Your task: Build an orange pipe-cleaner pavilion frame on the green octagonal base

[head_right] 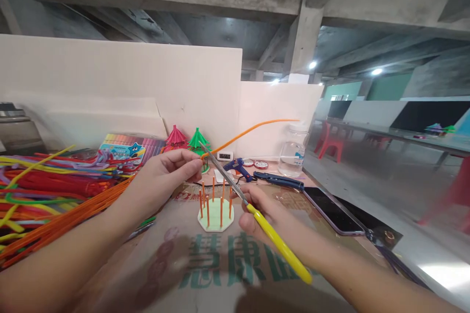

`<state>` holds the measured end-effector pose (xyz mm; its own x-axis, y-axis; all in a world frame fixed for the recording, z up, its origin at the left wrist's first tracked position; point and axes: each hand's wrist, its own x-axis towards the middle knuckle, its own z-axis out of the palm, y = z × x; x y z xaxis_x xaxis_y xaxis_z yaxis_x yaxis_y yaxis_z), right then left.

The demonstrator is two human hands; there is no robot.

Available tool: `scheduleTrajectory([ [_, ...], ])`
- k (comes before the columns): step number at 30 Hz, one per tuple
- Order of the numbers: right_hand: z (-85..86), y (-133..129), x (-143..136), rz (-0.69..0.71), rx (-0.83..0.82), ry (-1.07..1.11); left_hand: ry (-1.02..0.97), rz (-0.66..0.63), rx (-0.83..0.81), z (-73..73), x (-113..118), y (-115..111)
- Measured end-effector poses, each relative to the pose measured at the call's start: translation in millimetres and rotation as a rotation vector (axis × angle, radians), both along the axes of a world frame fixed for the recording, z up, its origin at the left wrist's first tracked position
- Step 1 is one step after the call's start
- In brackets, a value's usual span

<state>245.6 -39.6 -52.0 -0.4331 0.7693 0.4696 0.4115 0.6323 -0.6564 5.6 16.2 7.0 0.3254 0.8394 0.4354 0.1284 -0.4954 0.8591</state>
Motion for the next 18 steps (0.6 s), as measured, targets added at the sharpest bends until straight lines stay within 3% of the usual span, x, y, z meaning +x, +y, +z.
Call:
scheduleTrajectory([
  [4, 4.6, 9, -17, 0.102, -0.107, 0.135, 0.048, -0.041, 0.023, -6.5, -1, 5],
  [11, 3.3, 3, -12, 0.115, -0.119, 0.124, 0.138, -0.089, 0.044, -17.3, 5, 5],
  [18, -1.2, 3, -7, 0.093, -0.218, 0.093, 0.154, -0.106, 0.053, -18.4, 8, 1],
])
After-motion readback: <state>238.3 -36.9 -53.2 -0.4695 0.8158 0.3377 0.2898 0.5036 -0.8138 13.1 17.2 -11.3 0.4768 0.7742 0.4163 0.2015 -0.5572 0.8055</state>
